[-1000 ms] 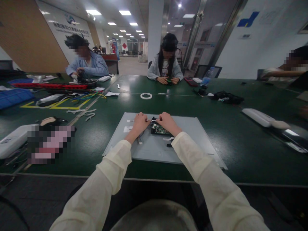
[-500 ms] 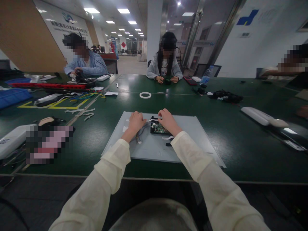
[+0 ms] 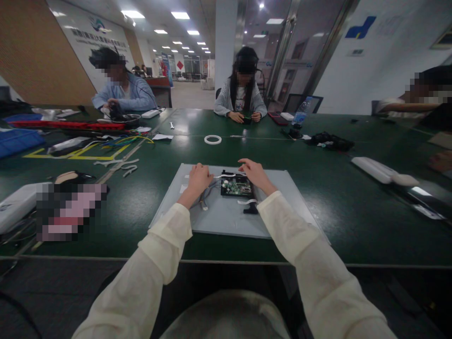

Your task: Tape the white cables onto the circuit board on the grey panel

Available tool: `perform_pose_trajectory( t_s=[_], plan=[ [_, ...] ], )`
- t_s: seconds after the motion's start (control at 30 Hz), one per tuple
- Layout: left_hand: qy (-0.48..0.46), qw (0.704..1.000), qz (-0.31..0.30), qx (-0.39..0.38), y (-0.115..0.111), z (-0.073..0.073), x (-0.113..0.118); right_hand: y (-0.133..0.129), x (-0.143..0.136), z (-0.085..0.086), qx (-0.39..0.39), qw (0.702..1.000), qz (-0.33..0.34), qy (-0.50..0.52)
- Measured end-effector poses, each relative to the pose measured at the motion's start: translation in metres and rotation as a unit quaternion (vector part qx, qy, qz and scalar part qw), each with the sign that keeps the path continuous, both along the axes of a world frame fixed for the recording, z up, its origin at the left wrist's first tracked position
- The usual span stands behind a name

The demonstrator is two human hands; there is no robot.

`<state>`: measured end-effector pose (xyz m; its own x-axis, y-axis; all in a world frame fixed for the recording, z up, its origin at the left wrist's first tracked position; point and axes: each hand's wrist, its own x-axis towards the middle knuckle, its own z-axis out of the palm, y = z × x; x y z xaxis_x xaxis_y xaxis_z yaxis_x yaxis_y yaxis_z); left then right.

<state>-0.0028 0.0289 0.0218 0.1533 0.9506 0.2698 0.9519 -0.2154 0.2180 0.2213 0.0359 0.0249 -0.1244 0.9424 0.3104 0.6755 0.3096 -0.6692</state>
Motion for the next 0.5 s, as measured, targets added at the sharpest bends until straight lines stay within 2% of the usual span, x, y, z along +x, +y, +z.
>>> perform_pose_trajectory(
  t_s=[0.2,0.37,0.5],
  plan=[
    [0.01,1.0,-0.006,0.005,0.0,-0.001,-0.001,-0.002,-0.005,0.0,-0.008,0.998,0.021,-0.059],
    [0.008,1.0,-0.009,0.005,0.0,-0.003,-0.001,-0.004,-0.007,-0.002,-0.01,0.997,0.023,-0.066],
    [0.018,1.0,-0.015,0.008,0.002,-0.003,-0.003,-0.011,-0.012,0.005,0.01,0.997,0.048,-0.055]
  ],
)
